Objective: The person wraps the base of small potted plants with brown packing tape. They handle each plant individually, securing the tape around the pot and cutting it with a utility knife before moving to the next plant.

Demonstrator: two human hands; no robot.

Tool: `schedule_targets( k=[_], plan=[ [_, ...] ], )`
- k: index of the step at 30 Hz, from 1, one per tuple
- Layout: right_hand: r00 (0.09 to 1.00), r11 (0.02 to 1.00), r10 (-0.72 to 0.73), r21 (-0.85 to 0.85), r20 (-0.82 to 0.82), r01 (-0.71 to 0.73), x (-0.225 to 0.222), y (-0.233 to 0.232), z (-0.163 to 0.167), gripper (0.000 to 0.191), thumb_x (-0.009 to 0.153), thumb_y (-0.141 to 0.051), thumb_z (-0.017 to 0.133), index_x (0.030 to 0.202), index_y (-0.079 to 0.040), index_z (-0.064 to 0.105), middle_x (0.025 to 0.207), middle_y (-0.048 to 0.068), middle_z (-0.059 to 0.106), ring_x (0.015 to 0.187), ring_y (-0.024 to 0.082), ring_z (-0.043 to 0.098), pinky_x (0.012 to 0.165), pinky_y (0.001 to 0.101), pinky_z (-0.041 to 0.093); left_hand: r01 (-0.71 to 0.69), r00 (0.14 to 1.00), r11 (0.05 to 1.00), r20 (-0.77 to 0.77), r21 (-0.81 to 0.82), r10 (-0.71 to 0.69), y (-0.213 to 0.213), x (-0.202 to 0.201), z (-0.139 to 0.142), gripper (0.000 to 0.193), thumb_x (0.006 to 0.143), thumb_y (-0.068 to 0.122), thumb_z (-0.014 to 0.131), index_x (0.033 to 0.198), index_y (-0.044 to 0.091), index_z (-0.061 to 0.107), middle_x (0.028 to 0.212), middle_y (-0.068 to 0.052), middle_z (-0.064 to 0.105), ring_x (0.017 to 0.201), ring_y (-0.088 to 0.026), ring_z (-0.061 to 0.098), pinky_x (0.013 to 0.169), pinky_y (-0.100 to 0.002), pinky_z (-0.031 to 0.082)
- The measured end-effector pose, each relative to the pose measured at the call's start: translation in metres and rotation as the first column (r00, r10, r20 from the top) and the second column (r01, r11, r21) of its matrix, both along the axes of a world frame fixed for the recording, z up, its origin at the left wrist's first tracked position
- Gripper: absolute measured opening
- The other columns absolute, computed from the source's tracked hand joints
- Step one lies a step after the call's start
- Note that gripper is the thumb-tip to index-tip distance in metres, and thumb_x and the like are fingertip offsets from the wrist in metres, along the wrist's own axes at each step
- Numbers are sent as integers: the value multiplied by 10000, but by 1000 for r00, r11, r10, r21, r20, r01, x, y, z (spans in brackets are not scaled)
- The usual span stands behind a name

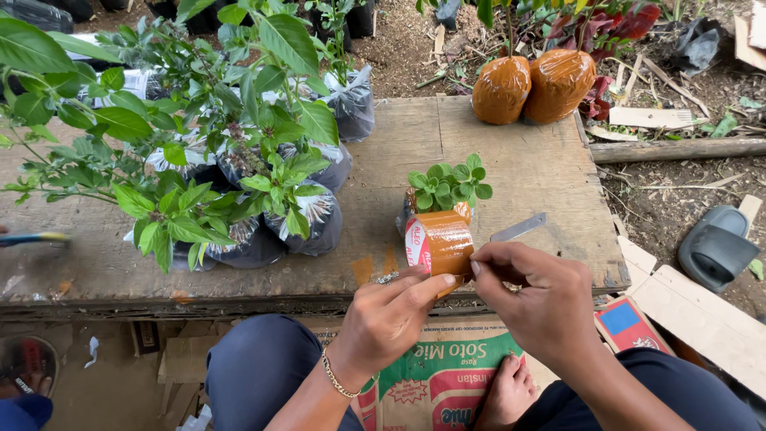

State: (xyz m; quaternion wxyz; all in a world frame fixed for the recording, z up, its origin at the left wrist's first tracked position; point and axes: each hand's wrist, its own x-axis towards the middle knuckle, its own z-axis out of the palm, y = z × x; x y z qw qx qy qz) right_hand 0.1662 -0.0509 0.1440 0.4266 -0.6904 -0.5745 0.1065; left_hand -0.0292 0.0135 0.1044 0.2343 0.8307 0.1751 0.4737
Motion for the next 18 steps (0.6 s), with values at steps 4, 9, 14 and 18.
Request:
schedule_targets(
  k=[4,9,14,18],
  plan=[
    [991,1000,-8,-19,-130,5,5,-3,-2,143,828,-72,761,960,-17,759,760,39,787,679,50,727,628,216,580,18,999,1000,34,-9,-17,1,1,2,402,921,-81,730,1271,90,628,1000,-109,746,956,-275,771,787,-356,635],
    [906,994,-5,-104,-424,-43,7,-6,0,172,864,-69,739,1017,10,745,858,61,793,728,54,705,646,216,582,-15,993,994,-113,104,26,2,-4,4,453,876,-50,732,1301,84,653,983,-97,755,908,-256,768,723,-361,603],
    [871,983,-21,-169,-491,-72,10,-5,2,214,864,-74,742,1049,29,774,892,67,807,761,49,708,658,203,575,-26,984,950,-158,310,78,3,-6,10,407,905,66,708,1307,107,655,1095,-83,742,1034,-251,763,1032,-442,595],
    [856,959,-104,-278,-506,-48,13,-5,4,252,852,-98,752,1074,15,795,861,77,809,701,63,661,573,233,512,-64,969,912,-194,404,154,1,-5,15,369,922,108,691,1290,125,683,1168,-88,740,1051,-233,762,1051,-468,568]
  ],
)
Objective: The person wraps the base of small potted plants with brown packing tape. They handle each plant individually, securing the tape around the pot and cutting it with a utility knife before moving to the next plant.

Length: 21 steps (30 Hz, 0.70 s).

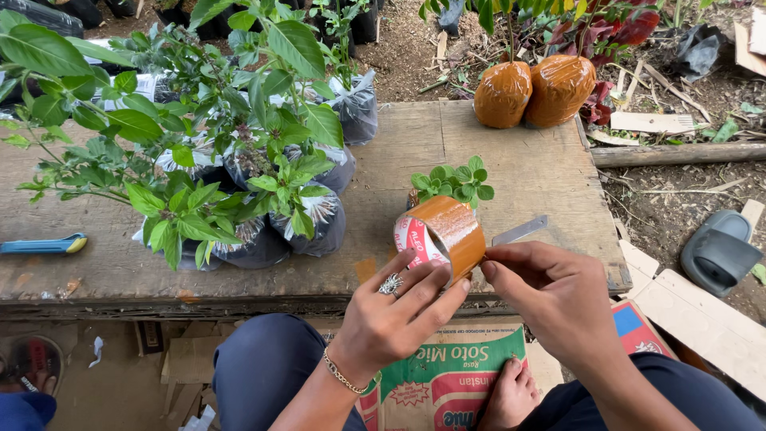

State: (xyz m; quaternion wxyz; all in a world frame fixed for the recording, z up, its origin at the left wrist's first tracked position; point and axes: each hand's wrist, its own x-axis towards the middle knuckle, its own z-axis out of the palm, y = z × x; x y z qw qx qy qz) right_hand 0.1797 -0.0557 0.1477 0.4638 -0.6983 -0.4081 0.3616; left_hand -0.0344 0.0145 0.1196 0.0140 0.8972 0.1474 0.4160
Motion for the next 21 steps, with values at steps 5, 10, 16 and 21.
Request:
schedule_targets(
  k=[5,10,16,21],
  plan=[
    [997,999,26,-33,71,-23,5,5,4,214,859,-128,751,1017,3,810,842,63,802,698,69,671,620,235,545,-53,997,993,-50,107,59,-1,1,2,345,924,174,691,1268,184,712,1217,-88,730,1065,-215,741,1051,-466,556],
    [963,997,-3,81,268,-19,1,4,5,170,845,-113,746,975,-10,783,857,48,801,742,55,716,676,242,607,-62,995,989,-73,137,72,-2,3,-1,342,936,197,701,1278,197,718,1209,-68,729,1064,-202,730,1045,-441,555],
    [764,918,-87,350,640,-188,-8,4,4,108,767,-11,762,859,-12,706,898,66,726,643,143,667,589,279,540,-1,999,997,-53,74,5,-1,5,-1,344,927,175,707,1269,150,703,1203,-66,730,1064,-217,730,990,-423,568],
    [694,879,-115,399,710,-263,-11,7,6,142,758,6,755,876,-31,686,934,65,712,672,171,664,618,291,540,20,1000,1000,-12,-5,-21,0,4,2,404,897,121,727,1298,95,686,1045,-42,707,944,-196,723,819,-357,591]
  ],
)
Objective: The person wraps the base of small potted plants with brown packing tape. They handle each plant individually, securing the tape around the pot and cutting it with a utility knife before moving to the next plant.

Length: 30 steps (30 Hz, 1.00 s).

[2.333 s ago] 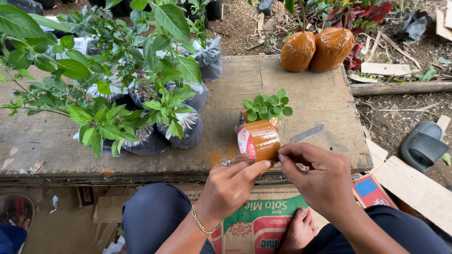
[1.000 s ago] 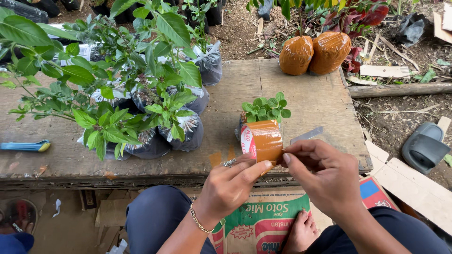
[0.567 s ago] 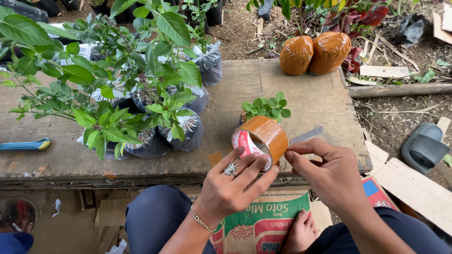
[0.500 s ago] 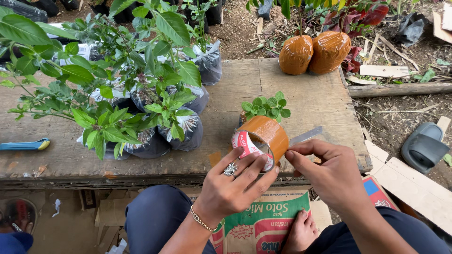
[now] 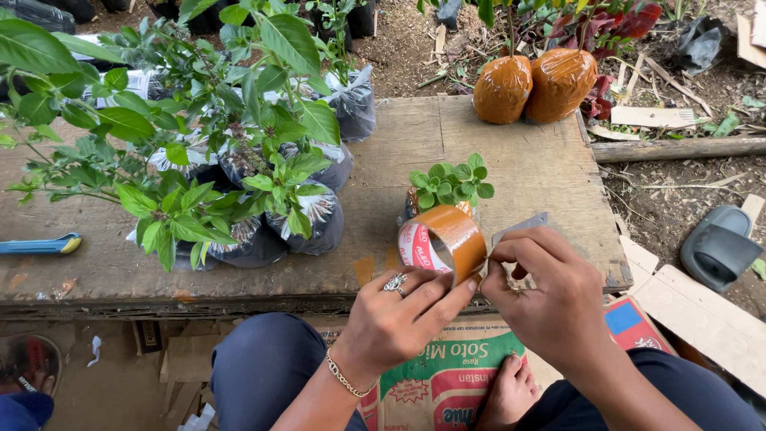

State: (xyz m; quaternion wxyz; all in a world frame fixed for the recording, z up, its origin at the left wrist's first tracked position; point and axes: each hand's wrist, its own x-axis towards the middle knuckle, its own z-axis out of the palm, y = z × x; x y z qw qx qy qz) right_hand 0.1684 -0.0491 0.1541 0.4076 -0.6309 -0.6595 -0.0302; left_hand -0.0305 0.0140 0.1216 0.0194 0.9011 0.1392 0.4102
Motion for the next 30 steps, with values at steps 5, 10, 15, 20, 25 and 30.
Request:
schedule_targets(
  k=[5,10,15,20,25,30],
  plan=[
    [998,998,55,-25,-35,-56,0,0,1,136,746,4,743,864,-29,684,936,61,709,731,178,686,637,282,549,-8,999,996,37,-92,12,0,-1,0,454,877,76,784,1314,52,661,919,-21,681,766,-162,687,606,-330,519],
    [978,987,75,-127,-194,-101,1,-1,2,107,745,9,716,846,1,682,928,55,725,705,116,706,657,254,575,-3,996,981,82,-195,20,-2,1,-4,459,905,71,818,1329,40,645,901,-30,711,699,-166,688,590,-329,534],
    [961,976,98,-165,-259,-144,1,-5,8,109,734,10,714,840,6,687,928,60,732,719,116,705,671,254,572,24,983,940,181,-340,40,3,0,-5,419,927,109,824,1288,34,624,1024,-110,757,825,-237,756,703,-332,600],
    [957,979,66,-168,-283,-117,3,-1,9,228,814,-42,737,1038,-15,703,1033,69,725,825,125,727,688,252,584,132,948,849,315,-512,42,3,-2,-7,417,898,96,826,1257,33,625,1045,-131,767,908,-215,789,783,-295,646],
    [750,886,41,-322,-661,-333,4,-1,5,448,810,-78,744,1242,-53,630,1147,81,711,1035,146,703,850,283,586,512,814,256,559,-820,160,-1,3,-12,464,905,49,800,1317,0,592,1076,-101,713,959,-121,728,810,-255,626],
    [816,852,192,-321,-545,-414,0,-4,-1,313,855,-117,745,1152,-34,688,1045,74,768,1004,176,731,863,318,552,592,746,207,627,-779,226,-7,8,-18,552,877,49,820,1347,3,533,1145,-69,650,933,-101,670,745,-217,575]
  ],
)
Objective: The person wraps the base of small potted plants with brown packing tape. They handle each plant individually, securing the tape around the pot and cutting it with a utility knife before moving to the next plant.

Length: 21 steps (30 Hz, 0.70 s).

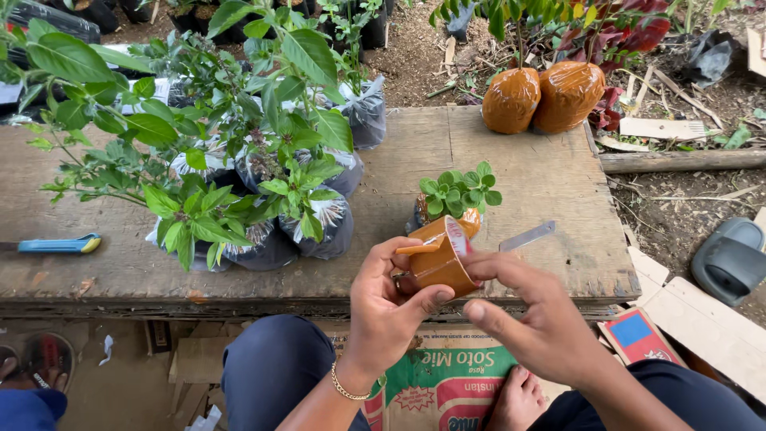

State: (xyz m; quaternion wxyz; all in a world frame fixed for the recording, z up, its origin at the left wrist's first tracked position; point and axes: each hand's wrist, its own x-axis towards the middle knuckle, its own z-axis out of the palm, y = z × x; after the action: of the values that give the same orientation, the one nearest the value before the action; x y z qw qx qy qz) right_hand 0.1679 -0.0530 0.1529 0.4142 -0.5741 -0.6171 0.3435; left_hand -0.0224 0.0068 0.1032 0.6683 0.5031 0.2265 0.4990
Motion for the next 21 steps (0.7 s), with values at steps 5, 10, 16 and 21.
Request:
schedule_targets(
  k=[5,10,16,21],
  plan=[
    [973,998,-23,58,232,9,-2,1,1,245,833,-170,768,1021,-33,688,888,95,743,833,233,740,741,342,562,7,998,998,55,-57,-4,6,1,-8,380,888,26,808,1221,-22,632,1214,-97,635,1008,-115,677,831,-259,614],
    [965,994,62,71,254,-82,5,-2,7,241,850,-157,743,1043,-32,670,907,104,735,824,256,732,732,350,554,-36,991,992,125,-122,51,16,-4,-12,228,841,-12,824,1055,-24,747,1259,-71,641,1018,-113,664,904,-267,594],
    [972,992,122,-47,199,-115,8,-1,10,246,856,-174,726,1048,-34,667,875,108,711,831,242,674,724,362,547,8,994,921,103,-390,35,16,-2,-15,215,782,-12,831,990,7,779,1035,-78,726,856,-115,668,755,-276,599],
    [962,979,205,-56,181,-199,13,-2,16,224,892,-190,703,1064,-50,670,921,91,742,885,233,700,760,351,564,133,986,878,151,-460,-71,24,-10,-14,279,850,-9,834,982,48,595,981,-73,715,817,-135,660,703,-274,542]
  ],
)
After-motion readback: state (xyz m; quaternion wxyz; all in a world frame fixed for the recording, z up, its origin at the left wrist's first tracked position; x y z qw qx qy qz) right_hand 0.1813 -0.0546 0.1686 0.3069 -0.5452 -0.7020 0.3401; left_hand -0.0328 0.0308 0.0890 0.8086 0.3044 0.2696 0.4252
